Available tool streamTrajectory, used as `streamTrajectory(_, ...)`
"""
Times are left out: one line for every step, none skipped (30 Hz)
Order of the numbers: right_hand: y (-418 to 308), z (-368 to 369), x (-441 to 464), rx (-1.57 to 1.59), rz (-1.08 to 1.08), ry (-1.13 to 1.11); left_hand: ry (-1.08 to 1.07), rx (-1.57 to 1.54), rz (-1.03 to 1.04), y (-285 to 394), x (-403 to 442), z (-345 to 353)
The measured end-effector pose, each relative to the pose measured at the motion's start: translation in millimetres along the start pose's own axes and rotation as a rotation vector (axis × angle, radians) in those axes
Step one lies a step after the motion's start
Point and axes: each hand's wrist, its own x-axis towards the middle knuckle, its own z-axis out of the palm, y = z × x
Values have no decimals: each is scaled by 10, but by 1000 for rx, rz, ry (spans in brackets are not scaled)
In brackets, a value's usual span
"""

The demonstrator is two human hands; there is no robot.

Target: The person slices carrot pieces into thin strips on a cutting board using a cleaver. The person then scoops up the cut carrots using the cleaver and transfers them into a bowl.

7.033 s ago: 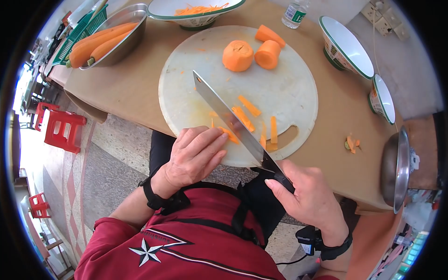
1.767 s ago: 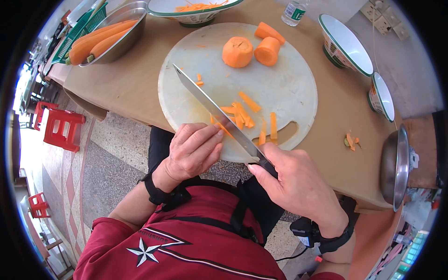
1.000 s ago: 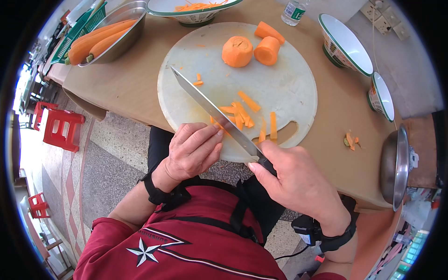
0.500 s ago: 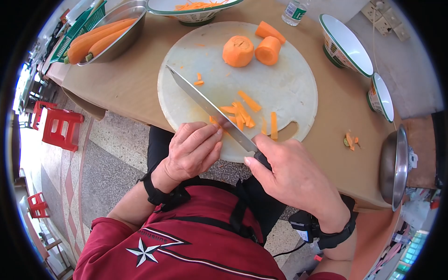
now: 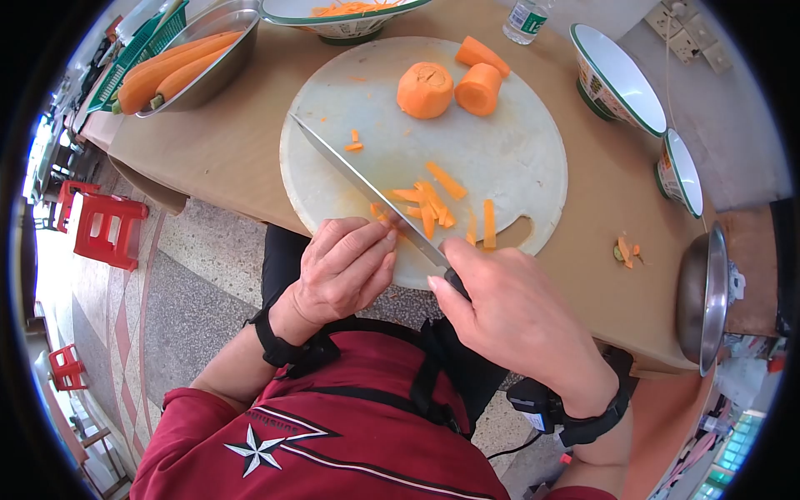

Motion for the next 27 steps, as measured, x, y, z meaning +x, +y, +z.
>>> streamTrajectory(-4,12,29,-19,4,-5,-1,-5,-1,0,-2,0)
streamTrajectory(-5,36,74,-18,4,-5,-2,-5,0,4,3,-3)
streamTrajectory(-2,69,135,33,-39,48,13,-4,-12,11,15,-8)
streamTrajectory(2,98,196,83,-83,101,30,-2,-23,16,25,-10)
streamTrajectory(11,128,254,82,-86,102,31,0,-23,17,28,-12)
streamTrajectory(20,157,314,106,-119,136,30,-7,-19,15,28,-14)
streamTrajectory(16,170,365,131,-153,170,28,-13,-16,15,25,-16)
streamTrajectory(-17,159,411,131,-157,169,28,-9,-17,14,22,-20)
streamTrajectory(-56,138,448,114,-117,129,26,-14,-19,16,20,-20)
streamTrajectory(-74,120,469,97,-75,90,24,-21,-21,18,21,-20)
streamTrajectory(-66,117,483,97,-77,92,24,-19,-19,22,25,-22)
streamTrajectory(-48,130,496,125,-89,113,21,-16,-24,26,31,-27)
streamTrajectory(-28,149,500,154,-102,136,18,-12,-29,30,36,-31)
streamTrajectory(14,169,490,154,-104,142,18,-10,-23,31,33,-28)
streamTrajectory(75,186,474,202,-99,160,7,-8,-26,26,25,-22)
streamTrajectory(125,196,459,250,-95,175,-4,-5,-31,22,22,-25)
streamTrajectory(155,214,428,251,-99,177,-3,-1,-28,24,28,-37)
streamTrajectory(181,241,380,358,-70,228,-23,-6,-34,31,33,-49)
streamTrajectory(201,254,336,466,-38,277,-44,-12,-41,37,36,-59)
streamTrajectory(203,233,294,468,-41,277,-45,-9,-41,42,36,-64)
streamTrajectory(195,189,250,571,23,248,-60,-5,-48,45,41,-66)
streamTrajectory(204,159,212,675,87,222,-76,-2,-52,47,49,-65)
streamTrajectory(243,159,188,676,87,227,-77,-2,-47,62,65,-74)
streamTrajectory(297,178,174,719,65,233,-119,-2,-78,85,87,-96)
streamTrajectory(351,200,163,761,42,238,-161,-1,-109,102,113,-115)
streamTrajectory(397,217,151,764,42,239,-163,0,-107,116,149,-126)
streamTrajectory(443,236,142,819,35,228,-186,12,-126,132,188,-131)
